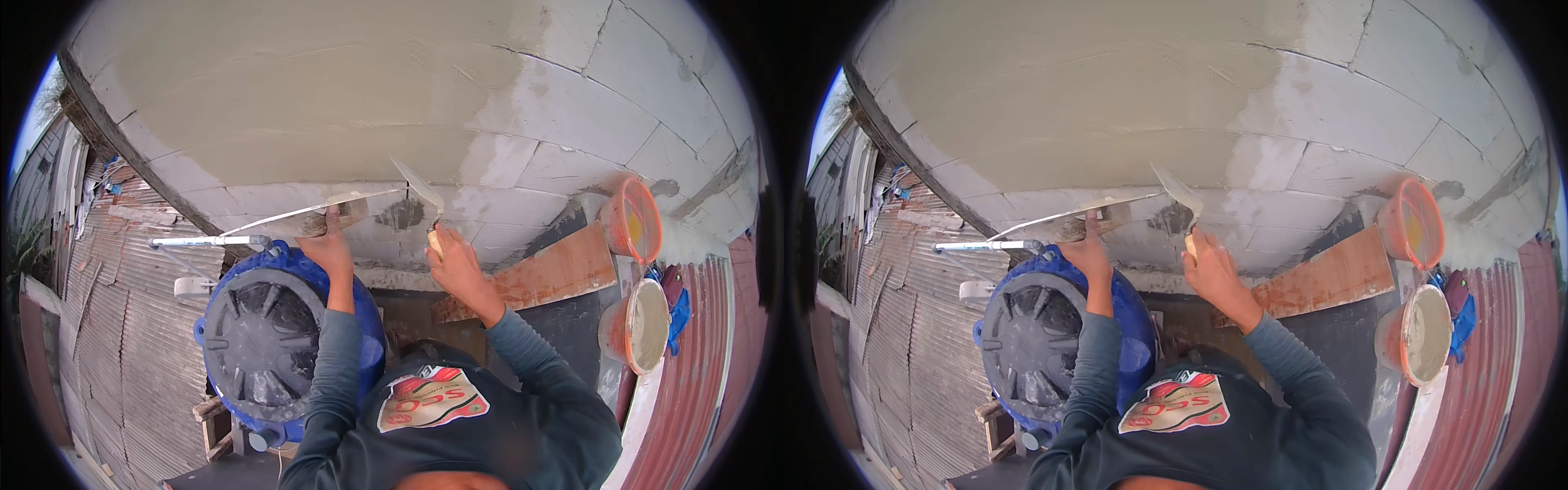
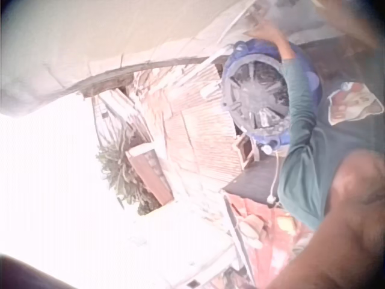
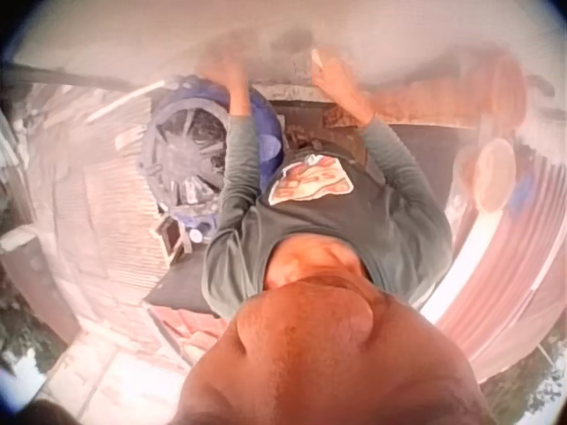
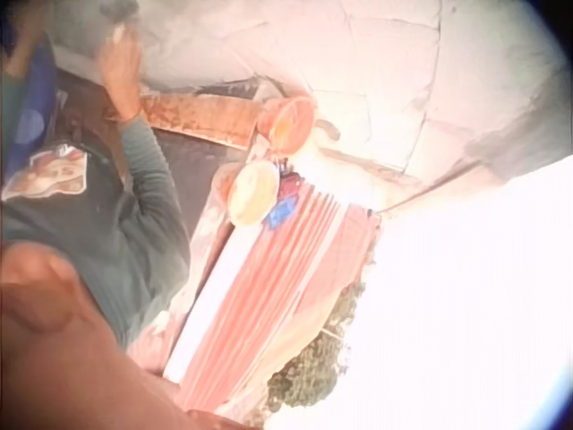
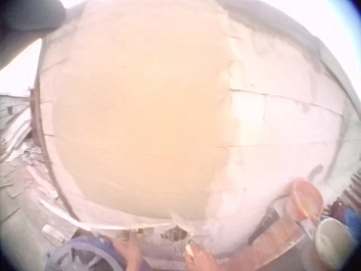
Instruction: The person applies wet cement to a block wall using a trowel and a hawk, then scrapes and smooths the surface. They also refill their trowel from a bucket of cement on the ground.
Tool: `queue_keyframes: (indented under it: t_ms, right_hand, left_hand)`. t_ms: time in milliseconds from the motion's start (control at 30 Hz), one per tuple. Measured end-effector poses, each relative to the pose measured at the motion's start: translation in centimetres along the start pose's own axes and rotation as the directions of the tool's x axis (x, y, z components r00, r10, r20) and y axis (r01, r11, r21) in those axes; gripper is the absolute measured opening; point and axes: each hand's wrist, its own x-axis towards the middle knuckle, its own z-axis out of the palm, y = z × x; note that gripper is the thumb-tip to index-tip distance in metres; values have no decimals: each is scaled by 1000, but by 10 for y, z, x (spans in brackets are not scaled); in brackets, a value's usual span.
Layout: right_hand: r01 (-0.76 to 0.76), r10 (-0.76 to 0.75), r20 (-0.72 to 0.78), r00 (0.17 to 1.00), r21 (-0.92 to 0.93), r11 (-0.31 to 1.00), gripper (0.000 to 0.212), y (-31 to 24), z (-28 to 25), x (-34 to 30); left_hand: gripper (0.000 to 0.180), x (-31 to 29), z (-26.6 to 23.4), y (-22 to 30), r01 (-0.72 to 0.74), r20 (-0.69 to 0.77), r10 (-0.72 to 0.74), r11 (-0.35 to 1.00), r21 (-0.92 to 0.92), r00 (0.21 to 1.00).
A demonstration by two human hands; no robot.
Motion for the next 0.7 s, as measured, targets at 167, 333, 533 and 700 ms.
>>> queue_keyframes:
  t_ms: [167,333,533,700]
  right_hand:
    - [-89,93,50,994,-86,992,37,-20,66,23]
    - [-118,122,85,989,-55,991,41,-28,89,13]
    - [185,-171,152,973,-79,980,47,-41,44,-33]
    - [208,-200,158,967,-35,978,46,11,-13,-62]
  left_hand:
    - [70,-28,10,-18,-29,-67,48,964,263,997]
    - [76,-27,17,-3,-20,-68,39,964,265,997]
    - [77,0,2,-7,-103,-136,172,907,408,976]
    - [66,19,-18,-12,-17,-132,73,923,385,989]
